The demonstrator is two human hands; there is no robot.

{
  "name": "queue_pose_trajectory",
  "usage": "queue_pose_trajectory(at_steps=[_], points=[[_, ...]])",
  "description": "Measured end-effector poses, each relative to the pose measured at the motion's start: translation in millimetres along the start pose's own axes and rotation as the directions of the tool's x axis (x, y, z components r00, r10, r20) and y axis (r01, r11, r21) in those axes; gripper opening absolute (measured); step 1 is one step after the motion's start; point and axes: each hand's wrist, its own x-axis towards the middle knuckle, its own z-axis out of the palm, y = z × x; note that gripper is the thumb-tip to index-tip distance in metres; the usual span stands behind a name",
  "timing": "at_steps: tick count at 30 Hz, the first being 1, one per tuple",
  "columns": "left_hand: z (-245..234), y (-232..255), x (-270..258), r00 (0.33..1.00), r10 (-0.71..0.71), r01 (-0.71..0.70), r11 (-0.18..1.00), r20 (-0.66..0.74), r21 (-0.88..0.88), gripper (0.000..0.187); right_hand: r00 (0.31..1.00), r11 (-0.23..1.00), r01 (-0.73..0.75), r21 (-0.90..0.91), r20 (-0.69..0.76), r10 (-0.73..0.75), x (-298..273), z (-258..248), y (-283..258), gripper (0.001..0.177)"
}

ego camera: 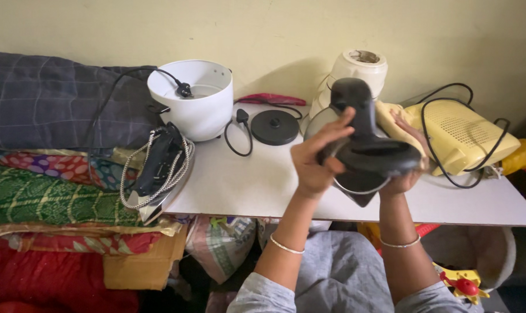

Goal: The person wipes the surfaces of a black iron and a stainless steel electric kettle using a yellow cloth. The iron is wiped on its top and sides, then the kettle is wiped on its body and lid. The person opens the kettle lid briefly while wiping.

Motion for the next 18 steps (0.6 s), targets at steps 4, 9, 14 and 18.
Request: queue_pose_trajectory(at_steps=[4,9,14,18], points=[[-23,-18,-5,0.979,-0.064,0.059,0.998,-0.193,-0.032,0.068,0.978,0.995,-0.096,-0.009,0.184,0.096,22,7,-27,0.056],[-44,-51,-23,0.912,-0.148,0.122,0.988,-0.383,-0.092,0.053,0.935,0.944,-0.233,-0.235,0.214,0.284,36,17,-57,0.044],[-49,-67,-28,0.866,-0.271,0.237,0.962,-0.42,-0.132,0.04,0.92,0.903,-0.315,-0.293,0.138,0.366,28,16,-58,0.043],[-44,-61,-19,0.886,-0.244,0.285,0.957,-0.393,0.048,0.041,0.945,0.944,-0.301,-0.139,0.089,0.314,13,5,-38,0.038]])
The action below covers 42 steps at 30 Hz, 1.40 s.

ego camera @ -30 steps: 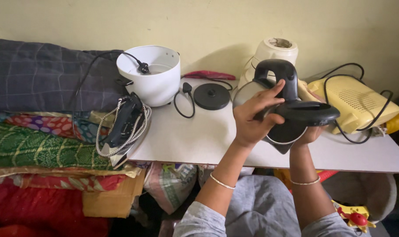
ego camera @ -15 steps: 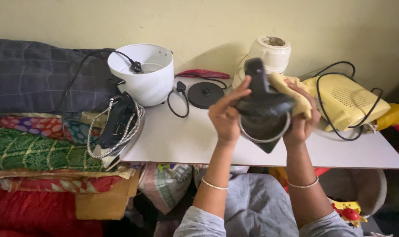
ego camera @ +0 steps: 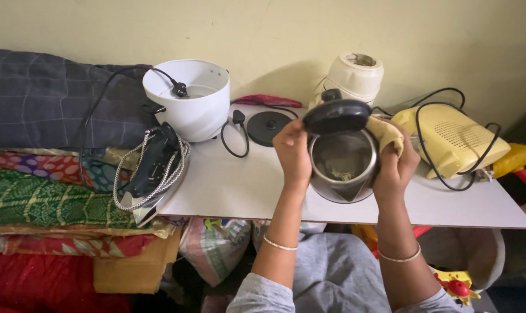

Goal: The person wipes the surfaces of a black iron and a stainless steel electric kettle using a yellow cloth. The iron is wiped on its top and sides, then the kettle is wiped on its body and lid. The person opens the kettle lid briefly while wiping.

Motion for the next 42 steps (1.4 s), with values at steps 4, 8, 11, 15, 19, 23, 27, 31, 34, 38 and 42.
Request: queue_pose_trajectory(at_steps=[4,8,11,15,19,23,27,31,34,38,42], points=[[20,20,12,0.995,-0.095,0.091,0.99,0.04,0.108,0.048,0.985,0.958,-0.138,0.252,-0.062,0.158,-11,-3,28,0.033],[46,53,21,0.983,-0.183,0.174,0.967,0.035,0.185,0.05,0.963,0.923,-0.193,0.333,-0.114,0.242,-18,0,49,0.031],[62,75,23,0.971,-0.238,0.212,0.905,0.026,0.369,0.057,0.938,0.876,-0.231,0.424,-0.141,0.316,-23,2,54,0.031],[75,82,29,0.978,-0.196,0.119,0.802,0.069,0.586,0.071,0.836,0.753,-0.343,0.561,-0.182,0.517,-22,6,50,0.031],[77,58,32,0.956,-0.285,0.169,0.721,0.066,0.672,0.075,0.828,0.739,-0.374,0.56,-0.157,0.538,-27,-1,57,0.032],[60,28,22,0.965,-0.26,0.211,0.741,-0.018,0.638,0.073,0.846,0.784,-0.437,0.441,-0.096,0.525,-28,-20,99,0.033],[55,17,1,0.952,-0.231,0.306,0.732,-0.199,0.609,0.065,0.826,0.748,-0.497,0.439,-0.025,0.564,-30,-33,160,0.034],[61,15,-6,0.975,-0.089,0.202,0.733,-0.203,0.65,0.056,0.992,0.941,-0.031,-0.338,0.101,0.069,-33,-42,186,0.038],[59,18,-2,0.985,0.155,-0.041,0.656,-0.082,0.754,0.048,0.759,0.717,-0.65,-0.252,-0.235,0.607,2,-39,169,0.045],[47,11,14,0.985,0.142,-0.172,0.74,0.099,0.65,0.041,0.832,0.829,-0.48,0.286,-0.15,0.533,34,-38,104,0.037],[43,-18,24,0.954,-0.235,0.171,0.937,0.188,0.306,0.048,0.882,0.893,-0.45,0.003,-0.154,0.445,41,-2,45,0.038]])
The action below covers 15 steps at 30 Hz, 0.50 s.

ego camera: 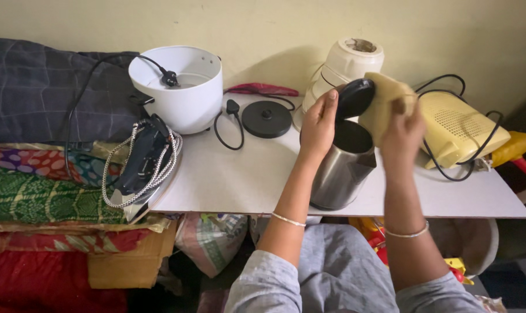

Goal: The person wipes the surfaces of a black iron and a stainless steel electric kettle using a yellow cloth. The iron is wiped on its top and sides, then the kettle is wiped on its body and lid. The person opens the kettle lid briefly while wiping.

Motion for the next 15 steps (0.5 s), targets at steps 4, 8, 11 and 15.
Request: queue_pose_trajectory(at_steps=[4,8,11,15], points=[[0,-17,2,0.999,-0.027,0.029,0.998,-0.04,0.058,0.056,0.706,0.344,0.656,-0.672,0.385,-0.595,-47,27,-27,0.073],[0,-14,0,0.995,-0.086,0.086,0.996,-0.054,-0.005,0.061,0.869,0.534,0.494,-0.686,0.398,-0.294,-64,33,-21,0.068],[5,-8,2,0.988,-0.032,0.055,0.987,-0.15,0.152,0.059,0.827,0.417,0.556,-0.719,0.425,-0.368,-44,28,-14,0.073],[11,-6,-7,0.983,-0.043,0.077,0.979,-0.18,0.186,0.054,0.936,0.58,0.337,-0.741,0.328,-0.124,-18,26,-17,0.064]])
